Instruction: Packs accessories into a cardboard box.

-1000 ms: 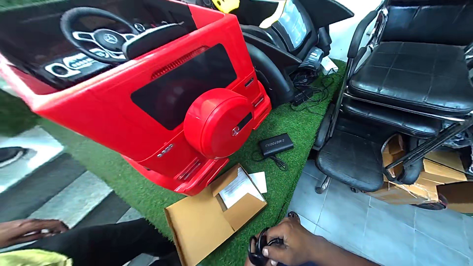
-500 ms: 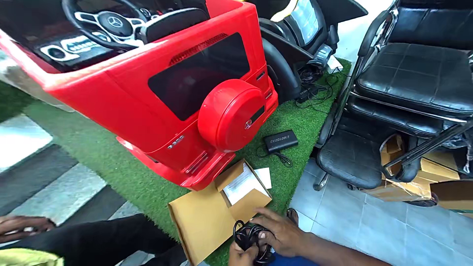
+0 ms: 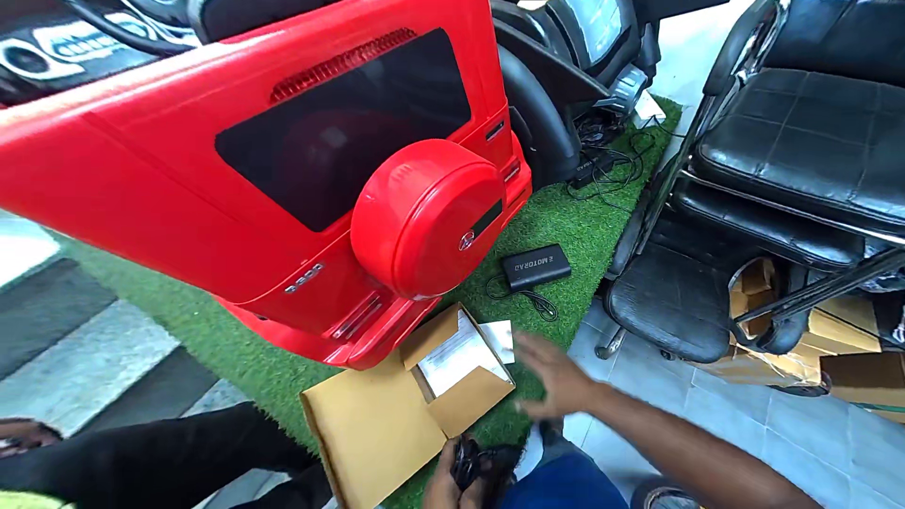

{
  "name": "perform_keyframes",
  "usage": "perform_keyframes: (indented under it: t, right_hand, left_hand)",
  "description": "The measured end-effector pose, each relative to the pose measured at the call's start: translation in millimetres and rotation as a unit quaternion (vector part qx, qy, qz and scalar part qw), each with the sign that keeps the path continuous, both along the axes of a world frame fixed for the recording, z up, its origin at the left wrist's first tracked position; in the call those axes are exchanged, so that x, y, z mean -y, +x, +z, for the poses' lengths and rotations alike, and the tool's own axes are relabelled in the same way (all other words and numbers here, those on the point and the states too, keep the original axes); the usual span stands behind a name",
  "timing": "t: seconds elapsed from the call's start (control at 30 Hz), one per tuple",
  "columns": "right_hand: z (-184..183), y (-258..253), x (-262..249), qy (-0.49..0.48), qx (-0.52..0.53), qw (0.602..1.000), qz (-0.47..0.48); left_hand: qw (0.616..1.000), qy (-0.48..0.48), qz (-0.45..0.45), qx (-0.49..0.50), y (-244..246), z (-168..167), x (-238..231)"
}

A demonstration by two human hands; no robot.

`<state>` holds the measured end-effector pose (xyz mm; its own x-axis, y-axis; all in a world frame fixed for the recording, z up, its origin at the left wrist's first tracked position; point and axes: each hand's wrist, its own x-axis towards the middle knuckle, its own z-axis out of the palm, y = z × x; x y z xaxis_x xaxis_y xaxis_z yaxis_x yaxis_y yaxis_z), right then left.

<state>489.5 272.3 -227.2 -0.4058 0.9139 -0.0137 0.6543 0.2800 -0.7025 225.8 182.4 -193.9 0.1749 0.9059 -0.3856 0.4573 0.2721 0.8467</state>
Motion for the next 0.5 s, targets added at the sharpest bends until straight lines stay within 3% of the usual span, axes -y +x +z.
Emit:
perform_keyframes:
  t: [0.07, 0.13, 0.3, 0.37, 0.5]
  right_hand:
    - [-12, 28, -58, 0.080, 0.112, 0.987, -0.078]
    - [-30, 55, -114, 0.116, 0.215, 0.966, -0.080]
    - [-67, 78, -203, 0.025, 0.380, 0.925, 0.003]
    - [-68, 71, -222, -0.049, 0.392, 0.918, 0.023]
    - [-59, 50, -240, -0.078, 0.422, 0.903, 0.020]
  left_hand:
    - [1.000, 0.003, -0.012, -0.023, -7, -5, 0]
    - [0.998, 0.006, -0.013, -0.063, -12, -10, -3]
    - [0.974, 0.044, -0.048, -0.219, -19, 3, -57]
    - [0.970, -0.005, -0.051, -0.240, -17, 2, -80]
    - [0.956, -0.108, -0.121, -0.244, -8, -13, -96]
